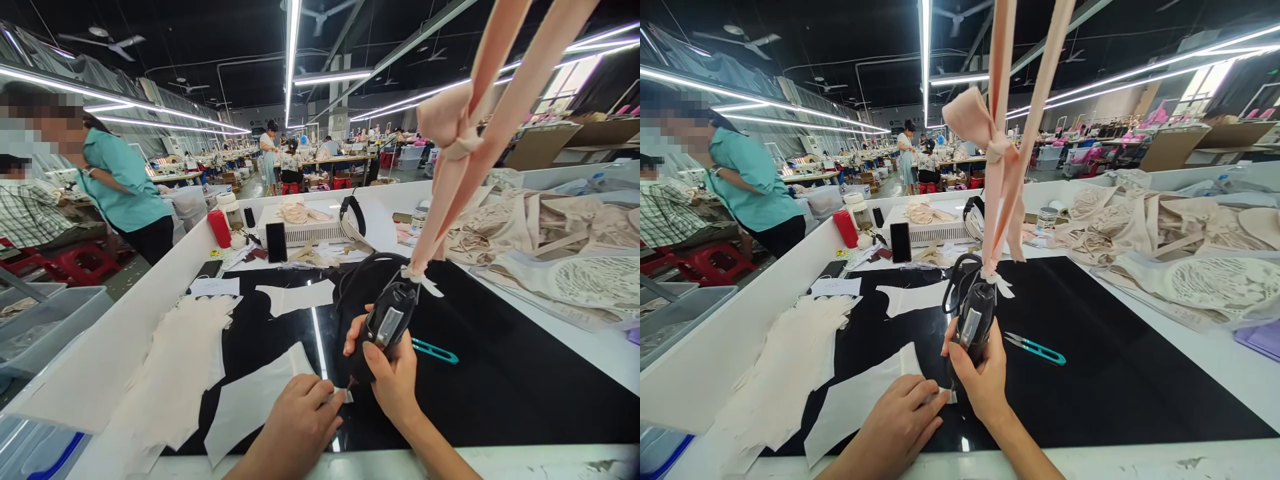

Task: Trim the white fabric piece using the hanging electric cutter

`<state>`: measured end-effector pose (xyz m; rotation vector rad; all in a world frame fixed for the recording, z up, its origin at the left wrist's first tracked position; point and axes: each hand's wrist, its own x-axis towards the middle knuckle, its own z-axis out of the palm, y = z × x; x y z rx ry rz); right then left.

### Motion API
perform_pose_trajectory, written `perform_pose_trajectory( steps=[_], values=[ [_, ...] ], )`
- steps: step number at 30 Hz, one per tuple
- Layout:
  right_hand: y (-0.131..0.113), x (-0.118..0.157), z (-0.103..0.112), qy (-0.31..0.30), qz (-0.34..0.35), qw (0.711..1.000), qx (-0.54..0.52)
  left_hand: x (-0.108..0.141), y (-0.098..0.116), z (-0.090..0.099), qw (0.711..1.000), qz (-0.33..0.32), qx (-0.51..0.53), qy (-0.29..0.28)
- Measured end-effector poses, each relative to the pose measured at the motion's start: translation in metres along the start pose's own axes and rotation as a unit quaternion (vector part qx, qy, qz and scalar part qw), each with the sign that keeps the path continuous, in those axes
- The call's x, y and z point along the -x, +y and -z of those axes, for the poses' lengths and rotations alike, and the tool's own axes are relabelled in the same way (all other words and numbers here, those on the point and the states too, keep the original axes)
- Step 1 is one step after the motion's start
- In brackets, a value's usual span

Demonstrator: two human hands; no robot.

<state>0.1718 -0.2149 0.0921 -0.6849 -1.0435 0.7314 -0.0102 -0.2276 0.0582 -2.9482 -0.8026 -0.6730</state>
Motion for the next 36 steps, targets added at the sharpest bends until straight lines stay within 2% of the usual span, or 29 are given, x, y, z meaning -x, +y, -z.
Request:
perform_pose_trajectory(
  steps=[10,23,29,36],
  values=[
    [-0.001,-0.002,0.000,0.008,0.015,1.000,-0.005,0.003,-0.003,-0.003,1.000,0.005,0.015,-0.001],
    [-0.004,0.002,0.003,0.012,-0.007,1.000,-0.006,0.000,0.001,0.001,1.000,0.008,0.018,0.001],
    [-0.006,0.008,0.004,-0.006,-0.003,1.000,-0.007,0.001,0.001,0.000,1.000,0.016,0.024,-0.006],
    [-0.008,0.006,0.004,-0.002,-0.007,1.000,0.004,0.004,-0.005,0.002,0.997,0.015,0.069,0.010]
  ],
)
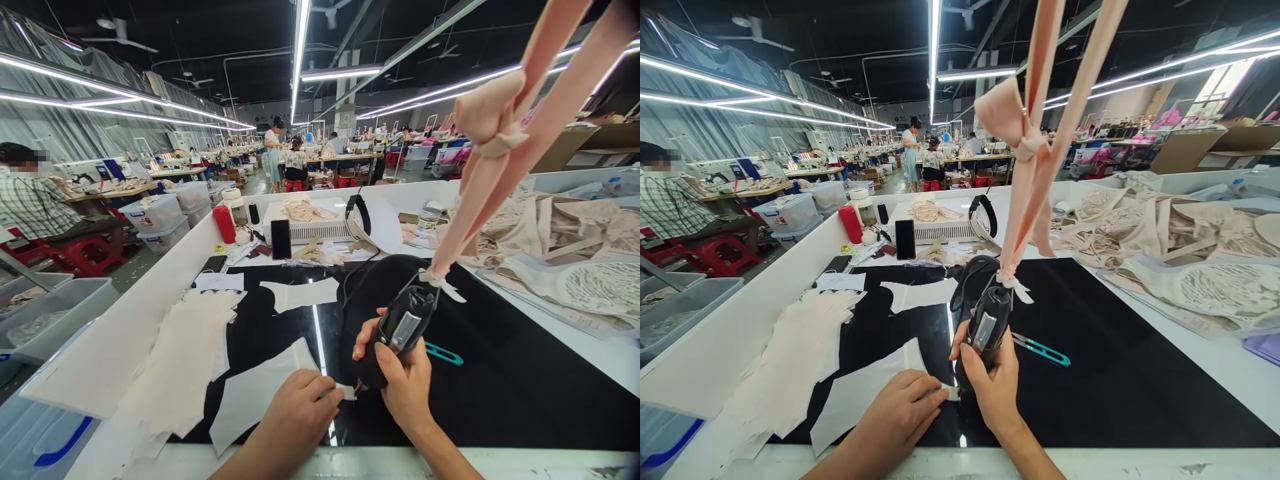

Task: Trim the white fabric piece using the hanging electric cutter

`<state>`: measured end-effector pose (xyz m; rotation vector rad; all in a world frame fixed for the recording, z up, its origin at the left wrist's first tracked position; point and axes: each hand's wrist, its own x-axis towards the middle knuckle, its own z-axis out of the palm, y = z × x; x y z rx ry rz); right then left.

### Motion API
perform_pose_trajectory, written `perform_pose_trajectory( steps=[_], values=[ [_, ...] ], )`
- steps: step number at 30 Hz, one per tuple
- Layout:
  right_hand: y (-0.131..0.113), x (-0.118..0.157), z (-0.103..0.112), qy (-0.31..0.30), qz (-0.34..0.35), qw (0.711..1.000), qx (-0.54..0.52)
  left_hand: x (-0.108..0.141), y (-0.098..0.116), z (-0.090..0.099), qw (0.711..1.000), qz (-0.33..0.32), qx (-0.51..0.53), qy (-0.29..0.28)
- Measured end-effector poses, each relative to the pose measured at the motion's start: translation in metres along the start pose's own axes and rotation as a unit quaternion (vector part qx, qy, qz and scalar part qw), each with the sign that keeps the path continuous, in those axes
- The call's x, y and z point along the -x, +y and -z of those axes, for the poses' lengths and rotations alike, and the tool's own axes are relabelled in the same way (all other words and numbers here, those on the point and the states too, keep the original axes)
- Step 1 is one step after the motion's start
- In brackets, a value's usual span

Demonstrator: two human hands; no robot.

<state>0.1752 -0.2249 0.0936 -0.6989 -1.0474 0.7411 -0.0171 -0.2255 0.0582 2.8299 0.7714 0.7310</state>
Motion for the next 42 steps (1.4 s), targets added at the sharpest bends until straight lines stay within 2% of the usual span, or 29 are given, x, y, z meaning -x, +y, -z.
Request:
perform_pose_trajectory(
  steps=[7,16,26,36,42],
  values=[
    [-0.002,0.002,0.003,0.000,0.008,1.000,-0.014,0.004,-0.016,0.004,0.999,-0.004,0.024,0.041],
    [-0.003,0.002,0.006,-0.001,0.003,1.000,-0.013,0.006,-0.017,-0.001,0.997,-0.010,0.032,0.072],
    [-0.005,0.000,0.006,0.003,0.013,1.000,0.002,0.004,-0.017,-0.002,0.998,-0.028,0.022,0.042],
    [-0.008,0.001,0.010,0.010,0.010,1.000,-0.003,0.003,-0.015,-0.003,0.999,-0.009,0.002,0.043],
    [-0.013,-0.004,0.003,0.017,-0.001,1.000,-0.019,0.003,-0.015,-0.005,0.999,-0.013,-0.013,0.043]
  ],
)
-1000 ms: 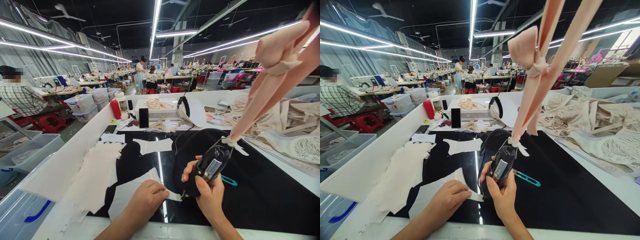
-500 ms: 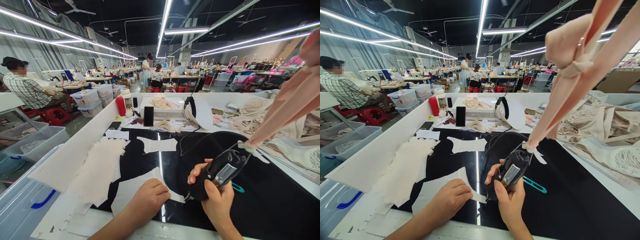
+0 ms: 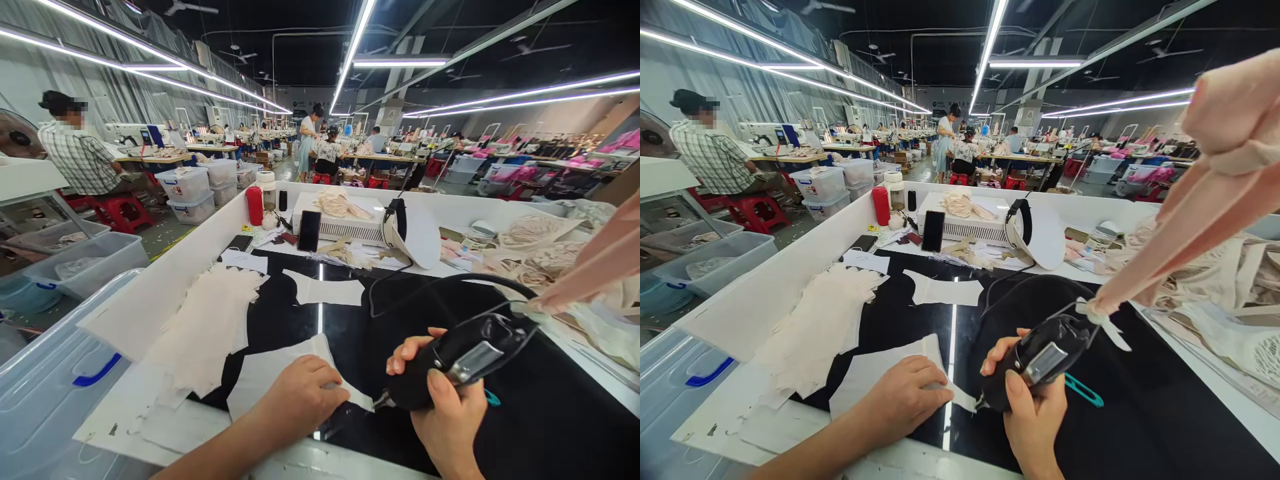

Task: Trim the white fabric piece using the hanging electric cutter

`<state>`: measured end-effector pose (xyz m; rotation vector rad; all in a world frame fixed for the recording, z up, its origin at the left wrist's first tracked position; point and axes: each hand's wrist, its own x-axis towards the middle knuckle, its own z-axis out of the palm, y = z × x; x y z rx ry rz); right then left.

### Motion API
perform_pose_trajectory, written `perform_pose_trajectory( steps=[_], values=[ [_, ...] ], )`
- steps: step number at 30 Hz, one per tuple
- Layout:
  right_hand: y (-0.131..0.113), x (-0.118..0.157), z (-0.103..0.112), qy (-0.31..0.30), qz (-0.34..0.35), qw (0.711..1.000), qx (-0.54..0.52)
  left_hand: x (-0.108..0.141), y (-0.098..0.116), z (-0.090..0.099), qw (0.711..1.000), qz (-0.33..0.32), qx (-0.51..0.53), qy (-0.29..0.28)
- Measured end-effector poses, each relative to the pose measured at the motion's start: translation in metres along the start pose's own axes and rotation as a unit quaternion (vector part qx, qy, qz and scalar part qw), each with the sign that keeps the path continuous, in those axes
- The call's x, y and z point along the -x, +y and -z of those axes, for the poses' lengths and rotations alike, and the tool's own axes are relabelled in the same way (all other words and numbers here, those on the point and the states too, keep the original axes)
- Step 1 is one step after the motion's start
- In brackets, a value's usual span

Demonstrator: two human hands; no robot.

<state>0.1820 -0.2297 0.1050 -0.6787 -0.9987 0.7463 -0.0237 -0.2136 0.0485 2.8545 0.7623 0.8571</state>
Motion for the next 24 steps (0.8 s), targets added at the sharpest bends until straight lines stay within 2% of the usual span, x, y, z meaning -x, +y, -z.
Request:
perform_pose_trajectory(
  steps=[9,24],
  values=[
    [0.013,-0.008,-0.021,0.017,0.006,1.000,-0.005,0.000,0.002,-0.001,1.000,0.015,0.005,-0.004],
    [0.015,-0.006,-0.026,0.027,-0.011,1.000,0.010,0.001,0.002,-0.007,1.000,0.011,0.011,0.010]
  ],
)
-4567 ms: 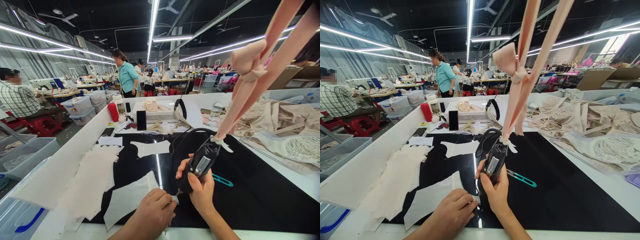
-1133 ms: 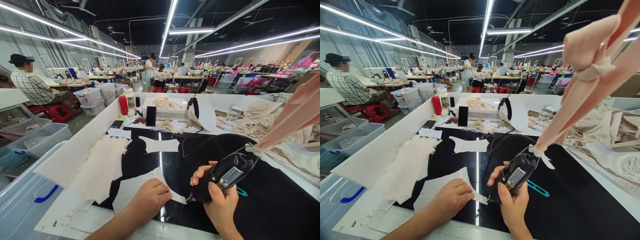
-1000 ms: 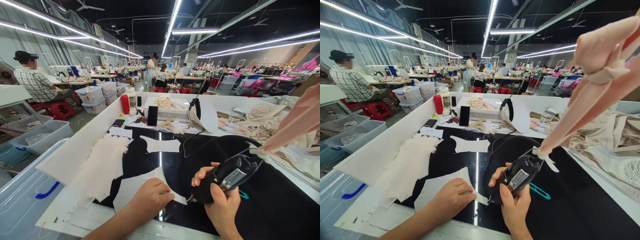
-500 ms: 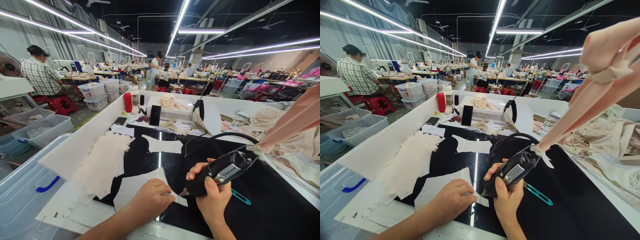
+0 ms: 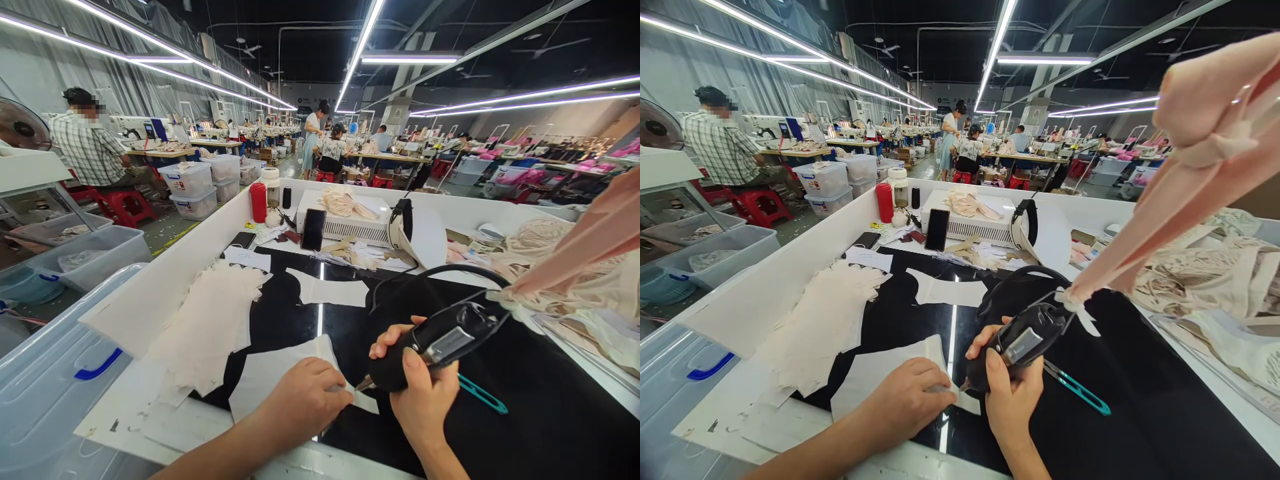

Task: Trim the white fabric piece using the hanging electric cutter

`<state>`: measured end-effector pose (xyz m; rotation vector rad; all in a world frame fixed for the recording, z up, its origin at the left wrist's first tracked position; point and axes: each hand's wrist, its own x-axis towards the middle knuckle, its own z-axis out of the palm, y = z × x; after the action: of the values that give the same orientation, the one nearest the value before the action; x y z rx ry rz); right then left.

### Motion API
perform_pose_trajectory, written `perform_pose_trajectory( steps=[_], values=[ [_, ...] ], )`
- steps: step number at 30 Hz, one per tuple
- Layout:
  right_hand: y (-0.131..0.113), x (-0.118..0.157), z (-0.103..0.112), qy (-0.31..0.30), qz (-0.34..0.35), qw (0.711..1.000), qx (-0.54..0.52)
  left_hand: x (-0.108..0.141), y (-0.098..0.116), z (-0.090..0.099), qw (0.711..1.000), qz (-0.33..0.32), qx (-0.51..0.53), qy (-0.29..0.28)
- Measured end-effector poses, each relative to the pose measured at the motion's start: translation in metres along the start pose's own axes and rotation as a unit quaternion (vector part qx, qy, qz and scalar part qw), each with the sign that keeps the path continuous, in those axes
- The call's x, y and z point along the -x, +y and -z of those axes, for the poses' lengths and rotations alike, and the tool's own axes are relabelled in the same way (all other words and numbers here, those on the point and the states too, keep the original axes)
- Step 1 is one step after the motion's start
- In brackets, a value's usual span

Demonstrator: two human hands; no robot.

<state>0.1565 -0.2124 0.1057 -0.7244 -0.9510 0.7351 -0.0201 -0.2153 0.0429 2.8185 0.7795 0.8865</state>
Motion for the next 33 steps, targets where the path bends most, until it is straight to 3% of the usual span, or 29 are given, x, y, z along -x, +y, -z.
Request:
perform_pose_trajectory(
  steps=[11,33],
  values=[
    [-0.007,-0.001,0.011,0.006,0.014,1.000,0.001,0.002,0.001,0.000,1.000,0.005,0.000,0.012],
    [-0.003,0.013,0.000,-0.021,-0.007,1.000,-0.019,-0.002,0.002,0.009,1.000,0.021,0.019,-0.013]
  ],
)
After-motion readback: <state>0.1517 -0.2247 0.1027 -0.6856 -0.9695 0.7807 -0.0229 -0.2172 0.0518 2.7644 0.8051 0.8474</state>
